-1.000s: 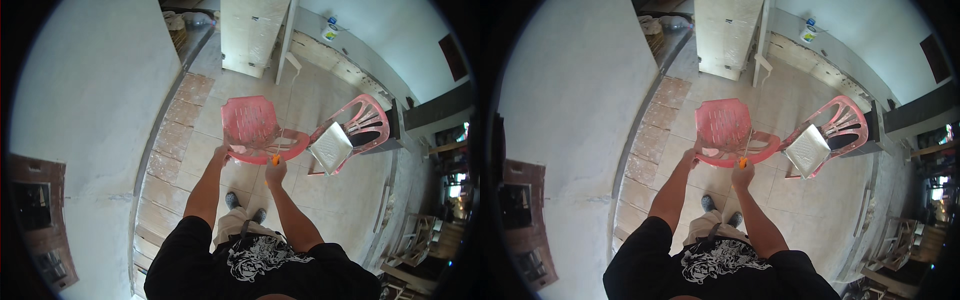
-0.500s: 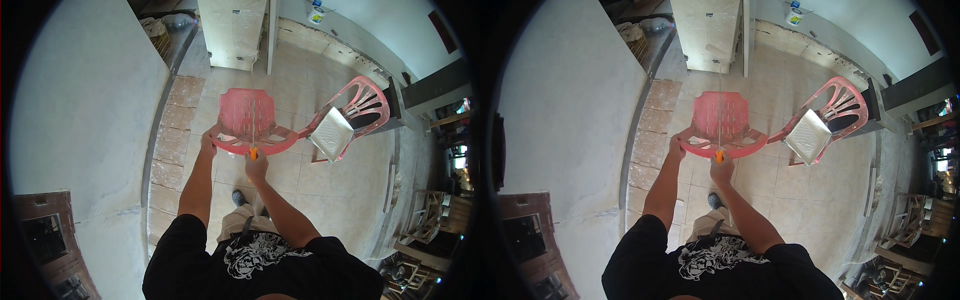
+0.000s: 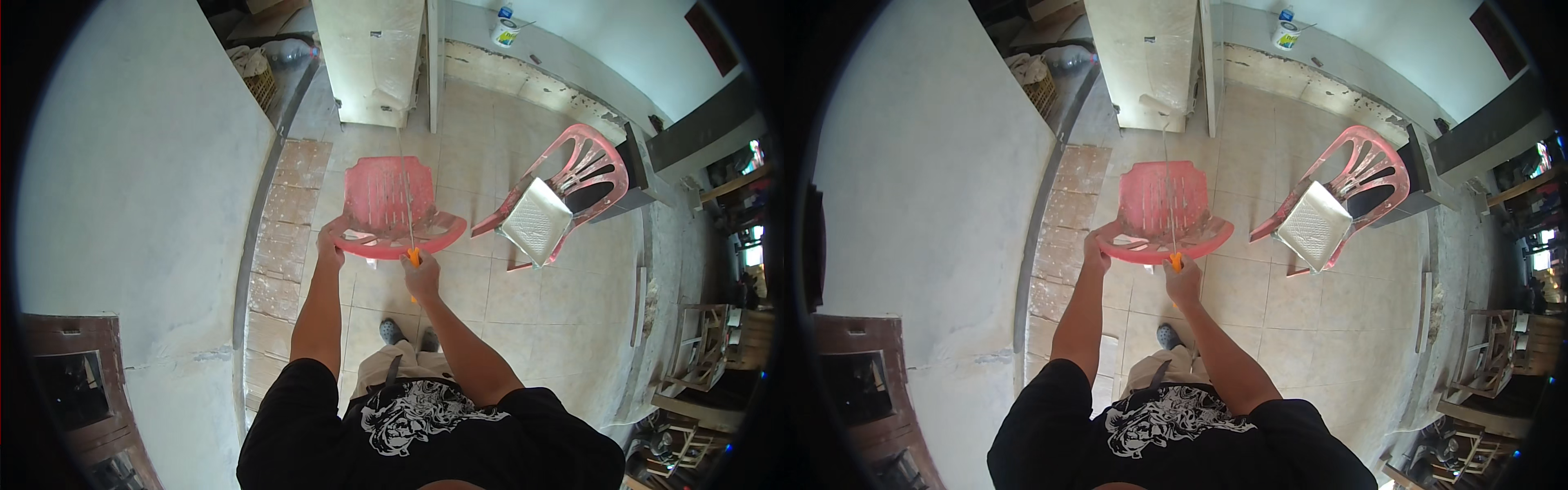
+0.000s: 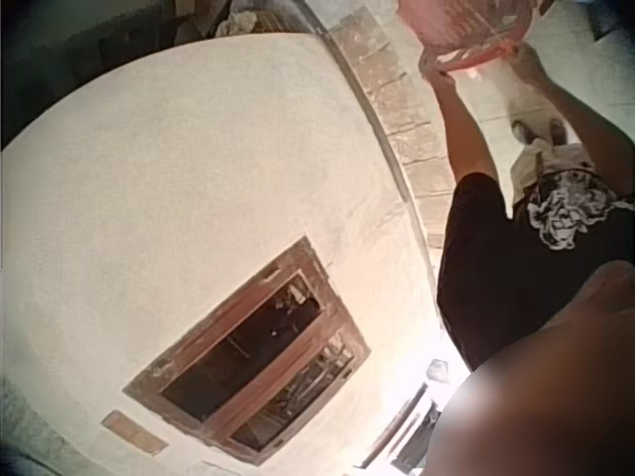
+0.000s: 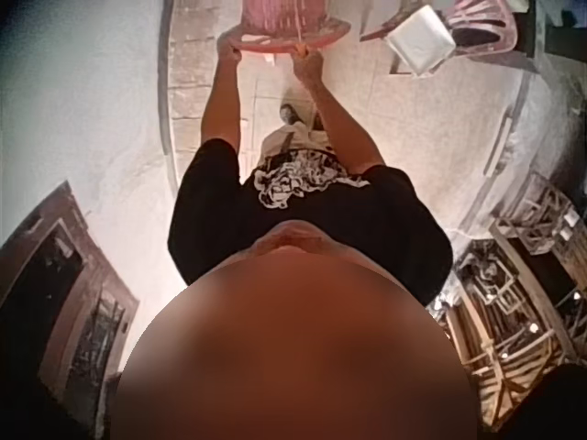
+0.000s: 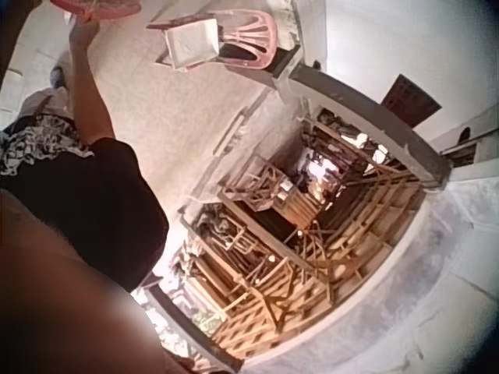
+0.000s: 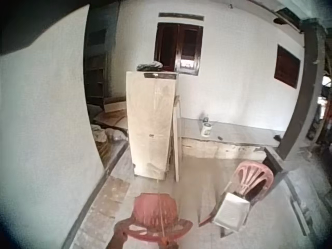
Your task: The person applies white paint to the upper edge of a wall using a paint roller, loading the roller from a paint tray.
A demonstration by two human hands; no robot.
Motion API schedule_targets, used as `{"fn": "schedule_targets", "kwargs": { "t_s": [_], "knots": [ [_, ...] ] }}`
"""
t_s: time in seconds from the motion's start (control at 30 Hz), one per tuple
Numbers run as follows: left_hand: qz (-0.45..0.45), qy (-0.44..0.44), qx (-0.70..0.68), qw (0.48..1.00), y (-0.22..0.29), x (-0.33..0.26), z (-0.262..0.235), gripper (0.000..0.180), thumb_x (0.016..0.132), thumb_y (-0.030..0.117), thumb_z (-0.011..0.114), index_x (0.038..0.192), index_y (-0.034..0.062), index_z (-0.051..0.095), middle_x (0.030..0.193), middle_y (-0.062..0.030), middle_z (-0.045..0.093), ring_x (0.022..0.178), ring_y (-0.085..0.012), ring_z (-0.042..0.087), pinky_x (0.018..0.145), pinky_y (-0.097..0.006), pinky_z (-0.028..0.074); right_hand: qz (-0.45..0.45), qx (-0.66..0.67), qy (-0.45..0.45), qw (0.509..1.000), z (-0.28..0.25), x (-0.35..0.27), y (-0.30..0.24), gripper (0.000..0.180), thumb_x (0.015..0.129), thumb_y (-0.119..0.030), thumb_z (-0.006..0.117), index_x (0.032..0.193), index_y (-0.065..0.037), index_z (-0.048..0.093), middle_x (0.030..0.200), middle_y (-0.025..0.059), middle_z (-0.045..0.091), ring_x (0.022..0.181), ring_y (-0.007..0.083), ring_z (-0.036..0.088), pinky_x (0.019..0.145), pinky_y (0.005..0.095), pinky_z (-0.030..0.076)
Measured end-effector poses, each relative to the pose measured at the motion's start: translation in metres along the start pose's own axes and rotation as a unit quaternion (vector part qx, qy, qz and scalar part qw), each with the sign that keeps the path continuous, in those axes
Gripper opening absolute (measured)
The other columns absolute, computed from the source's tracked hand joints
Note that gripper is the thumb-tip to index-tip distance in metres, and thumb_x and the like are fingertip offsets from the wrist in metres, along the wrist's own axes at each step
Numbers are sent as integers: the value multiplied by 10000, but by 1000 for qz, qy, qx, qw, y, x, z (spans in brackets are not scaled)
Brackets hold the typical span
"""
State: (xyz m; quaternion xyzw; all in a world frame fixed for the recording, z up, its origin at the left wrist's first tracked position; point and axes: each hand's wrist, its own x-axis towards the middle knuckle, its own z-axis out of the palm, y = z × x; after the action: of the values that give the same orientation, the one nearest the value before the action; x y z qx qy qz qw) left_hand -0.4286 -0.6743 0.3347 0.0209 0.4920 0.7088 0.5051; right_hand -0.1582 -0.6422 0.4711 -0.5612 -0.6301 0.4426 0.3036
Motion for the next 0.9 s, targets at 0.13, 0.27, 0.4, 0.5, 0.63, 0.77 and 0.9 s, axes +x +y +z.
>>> {"fn": "schedule_targets", "kwargs": {
  "t_s": [0.13,0.27,0.4,0.5,0.63,0.77,0.9],
  "knots": [
    [11,95,-18,995,-8,-35,37,449,948,192,599,1356,6,631,1238,-123,684,1137,-243,660,1018,-413,511,-69,-26,14,997,-41,1,-1,284,894,-228,804,910,29,686,735,199,666,658,330,656,635,424,489],
    [86,242,248,934,-6,-78,92,611,935,246,624,1475,-15,505,1362,-221,636,1251,-326,619,1113,-444,443,-54,-30,-12,998,-71,15,-14,271,909,-215,789,924,35,687,769,207,681,698,333,668,657,424,493],
    [244,309,481,784,14,-125,150,527,948,222,649,1417,-4,572,1179,-244,690,1161,-382,651,1049,-462,486,-135,-11,13,991,-80,34,-31,247,924,-180,763,939,45,663,775,227,659,692,366,656,645,431,485],
    [260,124,383,878,42,-164,187,374,964,190,649,1279,-7,690,1135,-198,731,1157,-328,667,1005,-430,501,-152,17,-5,988,-83,31,-61,236,935,-165,754,896,42,646,716,180,609,635,285,575,609,418,443],
    [299,32,343,890,60,-198,234,310,984,161,625,1238,6,715,1213,-161,745,1127,-250,697,920,-367,521,-172,50,-18,984,-86,32,-98,221,941,-142,742,872,35,629,691,132,573,629,199,511,603,381,421],
    [289,-32,389,874,81,-214,246,319,1016,126,615,1309,24,689,1213,-87,736,1148,-179,674,943,-319,528,-227,65,-14,972,-74,43,-118,231,931,-129,734,852,29,585,713,205,583,600,293,555,579,400,425],
    [287,-52,346,892,105,-208,233,340,1015,120,614,1341,45,673,1208,-99,735,1126,-183,677,946,-322,527,-252,118,-33,960,-48,48,-138,180,933,-103,713,876,22,596,730,166,575,633,242,547,592,379,428]
  ]
}}
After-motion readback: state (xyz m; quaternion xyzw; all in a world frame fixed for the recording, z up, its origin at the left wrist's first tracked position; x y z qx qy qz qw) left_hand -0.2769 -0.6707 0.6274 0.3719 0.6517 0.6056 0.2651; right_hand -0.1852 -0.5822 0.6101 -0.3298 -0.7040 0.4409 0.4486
